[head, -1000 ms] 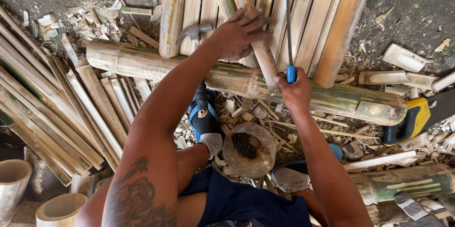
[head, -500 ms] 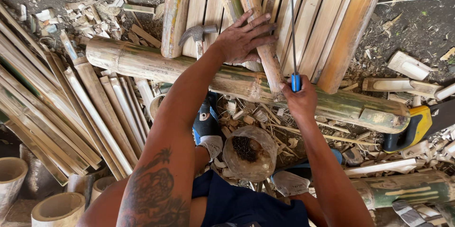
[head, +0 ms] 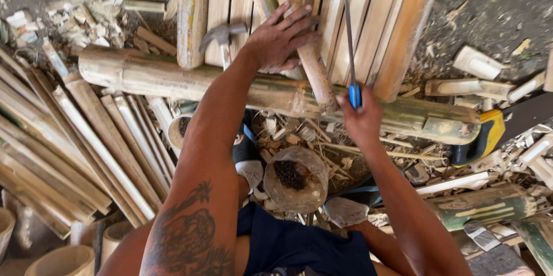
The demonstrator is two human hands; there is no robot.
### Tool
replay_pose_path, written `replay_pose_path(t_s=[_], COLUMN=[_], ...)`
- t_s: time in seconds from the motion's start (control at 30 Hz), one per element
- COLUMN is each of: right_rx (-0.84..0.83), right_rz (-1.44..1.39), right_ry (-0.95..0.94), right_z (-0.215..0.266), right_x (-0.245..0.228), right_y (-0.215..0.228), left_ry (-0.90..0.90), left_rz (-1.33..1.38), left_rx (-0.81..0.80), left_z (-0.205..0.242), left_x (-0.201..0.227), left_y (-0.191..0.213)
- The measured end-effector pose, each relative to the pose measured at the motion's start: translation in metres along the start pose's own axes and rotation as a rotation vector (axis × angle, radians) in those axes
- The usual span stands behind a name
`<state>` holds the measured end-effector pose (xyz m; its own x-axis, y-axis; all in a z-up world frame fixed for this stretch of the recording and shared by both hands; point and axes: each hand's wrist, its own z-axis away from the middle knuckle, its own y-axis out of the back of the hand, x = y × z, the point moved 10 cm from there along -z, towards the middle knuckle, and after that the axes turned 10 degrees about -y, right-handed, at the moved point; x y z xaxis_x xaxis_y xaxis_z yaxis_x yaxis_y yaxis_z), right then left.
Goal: The person assembles a bamboo frame by placing split bamboo slats into a frame, cutting them to size with a hand saw, and securing them with nails using a hammer. The person repeatedly measures, cuts, and nails the slats into place.
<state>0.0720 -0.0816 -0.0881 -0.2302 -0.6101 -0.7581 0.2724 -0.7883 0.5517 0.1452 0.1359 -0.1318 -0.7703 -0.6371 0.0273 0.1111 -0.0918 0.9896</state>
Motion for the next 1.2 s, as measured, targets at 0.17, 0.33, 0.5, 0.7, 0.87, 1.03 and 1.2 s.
replay_pose_path(t_s=[0.17, 0.33, 0.5, 0.7, 0.87, 1.03, 1.2], right_rx=[-0.183, -0.184, -0.249, -0.292, -0.326, -0.350, -0.382], right_rz=[0.360, 0.901, 1.160, 1.228, 1.299, 1.319, 1.293], right_ry=[-0.413, 0.239, 0.374, 0.409, 0.365, 0.311, 0.283], right_z=[0.007, 0.006, -0.003, -0.003, -0.002, -0.007, -0.008], right_x=[0.063, 0.034, 0.033, 0.023, 0.030, 0.036, 0.029], right_y=[0.074, 0.111, 0.123, 0.126, 0.121, 0.120, 0.117], left_ry=[-0.003, -0.004, 0.016, 0.026, 0.035, 0.037, 0.048], left_rz=[-0.071, -0.029, -0.026, -0.034, -0.013, -0.009, -0.019], left_rx=[-0.017, 0.004, -0.030, -0.020, 0.003, -0.035, -0.044], left_z=[-0.001, -0.004, -0.002, -0.001, 0.002, -0.002, -0.002], left_x=[0.001, 0.000, 0.001, 0.000, 0.000, -0.001, -0.001], left_y=[-0.010, -0.009, -0.012, -0.010, -0.007, -0.008, -0.007])
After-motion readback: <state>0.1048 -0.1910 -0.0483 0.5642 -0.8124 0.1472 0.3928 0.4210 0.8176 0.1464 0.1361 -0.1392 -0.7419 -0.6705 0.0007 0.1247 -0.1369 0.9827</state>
